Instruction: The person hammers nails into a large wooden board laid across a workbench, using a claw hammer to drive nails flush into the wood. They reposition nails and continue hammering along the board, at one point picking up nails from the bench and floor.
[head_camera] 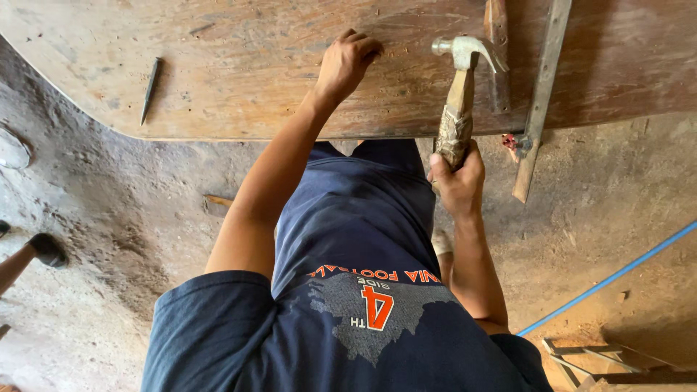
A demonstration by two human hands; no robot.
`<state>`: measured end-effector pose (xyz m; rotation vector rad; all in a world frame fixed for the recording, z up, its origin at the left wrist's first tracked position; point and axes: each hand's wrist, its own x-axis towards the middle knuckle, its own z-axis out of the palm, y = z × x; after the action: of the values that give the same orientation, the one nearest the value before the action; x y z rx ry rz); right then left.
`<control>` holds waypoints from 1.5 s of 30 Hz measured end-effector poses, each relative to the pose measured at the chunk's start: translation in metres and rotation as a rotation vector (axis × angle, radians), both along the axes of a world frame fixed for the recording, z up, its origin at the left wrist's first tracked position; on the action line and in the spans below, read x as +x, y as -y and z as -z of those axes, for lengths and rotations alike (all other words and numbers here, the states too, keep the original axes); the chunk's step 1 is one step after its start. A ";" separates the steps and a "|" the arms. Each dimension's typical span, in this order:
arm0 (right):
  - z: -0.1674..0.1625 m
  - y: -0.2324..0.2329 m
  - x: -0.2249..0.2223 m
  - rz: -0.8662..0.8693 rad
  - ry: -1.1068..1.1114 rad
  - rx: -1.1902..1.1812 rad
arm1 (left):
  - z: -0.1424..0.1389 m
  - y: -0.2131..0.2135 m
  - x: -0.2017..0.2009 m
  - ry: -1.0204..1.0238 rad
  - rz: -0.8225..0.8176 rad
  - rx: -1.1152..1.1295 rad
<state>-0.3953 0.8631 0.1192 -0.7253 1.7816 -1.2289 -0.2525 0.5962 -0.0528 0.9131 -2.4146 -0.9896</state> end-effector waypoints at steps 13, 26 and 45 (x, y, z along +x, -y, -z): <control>0.074 0.016 0.015 -0.203 -0.607 0.094 | -0.004 -0.001 0.004 -0.063 0.022 -0.047; 0.041 0.029 0.018 -0.302 -0.645 0.260 | -0.048 0.002 0.068 -0.073 -0.067 0.096; 0.020 0.015 0.067 0.238 -0.508 -0.359 | -0.077 0.028 0.186 0.053 -0.171 -0.061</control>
<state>-0.3286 0.8479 0.0992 -1.1342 2.1241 -1.6597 -0.0663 0.5685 0.0240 1.1158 -2.3492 -0.8356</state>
